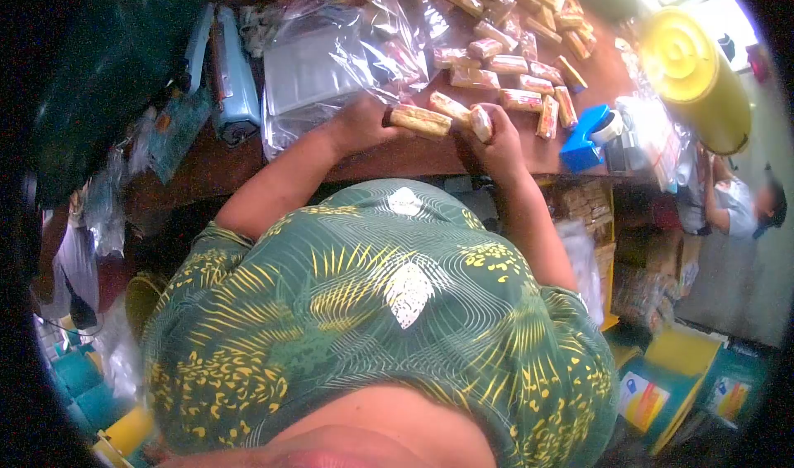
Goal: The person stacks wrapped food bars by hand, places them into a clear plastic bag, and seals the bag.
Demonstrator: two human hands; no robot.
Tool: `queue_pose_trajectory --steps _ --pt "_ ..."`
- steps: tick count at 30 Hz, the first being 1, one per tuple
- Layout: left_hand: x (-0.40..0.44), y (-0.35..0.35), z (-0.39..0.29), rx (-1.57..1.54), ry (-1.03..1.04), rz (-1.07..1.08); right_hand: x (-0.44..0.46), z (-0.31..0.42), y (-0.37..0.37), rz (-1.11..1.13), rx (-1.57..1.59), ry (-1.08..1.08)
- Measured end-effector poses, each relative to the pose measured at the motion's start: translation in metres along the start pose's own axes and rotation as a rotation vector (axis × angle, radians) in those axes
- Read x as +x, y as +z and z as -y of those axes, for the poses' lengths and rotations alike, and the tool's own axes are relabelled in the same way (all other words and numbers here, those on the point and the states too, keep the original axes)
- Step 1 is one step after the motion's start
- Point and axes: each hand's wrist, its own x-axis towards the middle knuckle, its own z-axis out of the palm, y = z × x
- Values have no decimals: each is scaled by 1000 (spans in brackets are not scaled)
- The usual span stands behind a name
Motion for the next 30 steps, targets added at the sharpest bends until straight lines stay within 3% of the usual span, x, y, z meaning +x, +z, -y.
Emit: queue_pose_trajectory --steps 6,9,12,16,20,23,27,30 --pt "-2 10 11 30 128 -123 -1 -8 7 6 127 -22" --pt "-6 5 -2 -28 59 -185 -1 -10 9 27 123 -7" --pt "-3 -7 -8 -158 -77 128 1 -9 13 72 203 16" --pt "0 2 2 -72 59 27 5 -9 14 174 250 66" --pt "-1 -5 -5 -159 54 4 18 -36 3 -11 131 77" --pt "-3 -10 -14 -212 62 -49 23 -41 -11 4 48 53" --pt "0 -1 0 -98 53 -110 20 -28 -16 146 385 346" --pt "-3 -14 -18 51 -84 -80 14 -22 -22 148 568 428"
